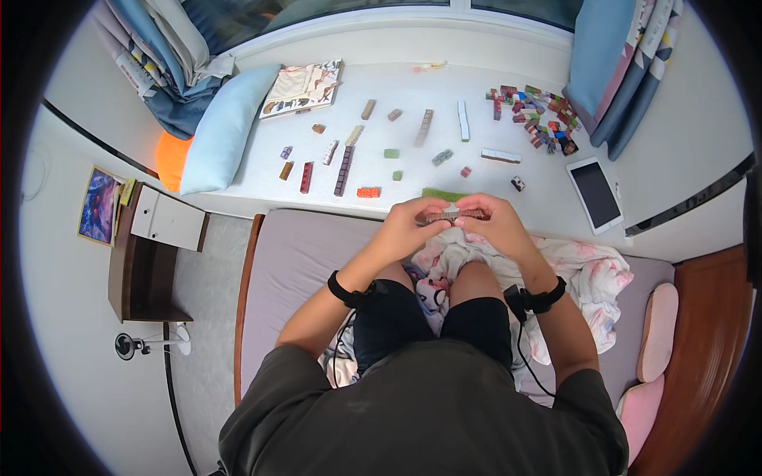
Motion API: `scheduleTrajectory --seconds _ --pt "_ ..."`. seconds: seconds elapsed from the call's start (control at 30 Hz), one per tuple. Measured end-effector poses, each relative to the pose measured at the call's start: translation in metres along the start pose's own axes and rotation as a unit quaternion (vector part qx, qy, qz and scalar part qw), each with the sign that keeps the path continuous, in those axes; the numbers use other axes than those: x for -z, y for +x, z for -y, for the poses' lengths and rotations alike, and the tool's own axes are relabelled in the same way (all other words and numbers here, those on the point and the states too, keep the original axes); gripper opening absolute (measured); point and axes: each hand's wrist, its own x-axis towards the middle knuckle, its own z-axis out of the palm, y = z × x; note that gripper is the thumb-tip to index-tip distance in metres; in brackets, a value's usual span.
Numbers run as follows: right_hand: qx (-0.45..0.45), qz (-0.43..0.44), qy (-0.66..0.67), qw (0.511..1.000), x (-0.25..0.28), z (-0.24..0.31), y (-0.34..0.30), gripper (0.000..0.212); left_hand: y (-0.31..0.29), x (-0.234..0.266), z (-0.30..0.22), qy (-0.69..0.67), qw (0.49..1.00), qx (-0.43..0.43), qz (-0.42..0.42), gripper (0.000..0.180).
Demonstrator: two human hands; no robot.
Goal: Organizing small building block components on a desk while sitting on a bed.
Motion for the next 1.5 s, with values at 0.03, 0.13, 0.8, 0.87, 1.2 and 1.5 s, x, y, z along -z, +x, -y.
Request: scheduleTrajectory --seconds 0.03,0.13,0.8,0.87,1.2,1.5 --pt "0.019 -0.011 -0.048 0.999 -0.006 -0.002 0.004 0.034 0.004 0.003 0.007 -0.004 0.999 0.046 0.014 0.037" --pt "0.092 -0.070 -0.110 0.987 0.004 -0.026 0.023 0.031 0.018 0.016 0.037 0.046 0.999 0.021 0.013 0.033" --pt "0.127 -0.478 -0.448 0.745 0.202 -0.185 0.008 0.022 0.319 0.256 0.229 0.190 0.924 0.300 -0.139 0.027" --pt "0.117 -0.471 -0.454 0.747 0.203 -0.183 0.006 0.022 0.333 0.256 0.238 0.165 0.929 0.299 -0.146 0.027" --pt "0.095 -0.453 -0.470 0.751 0.205 -0.183 0.010 0.023 0.368 0.243 0.247 0.092 0.904 0.089 -0.409 0.035" --pt "0.111 -0.445 -0.480 0.748 0.204 -0.180 0.007 0.026 0.297 0.206 0.238 0.190 0.873 0.282 -0.351 0.042"
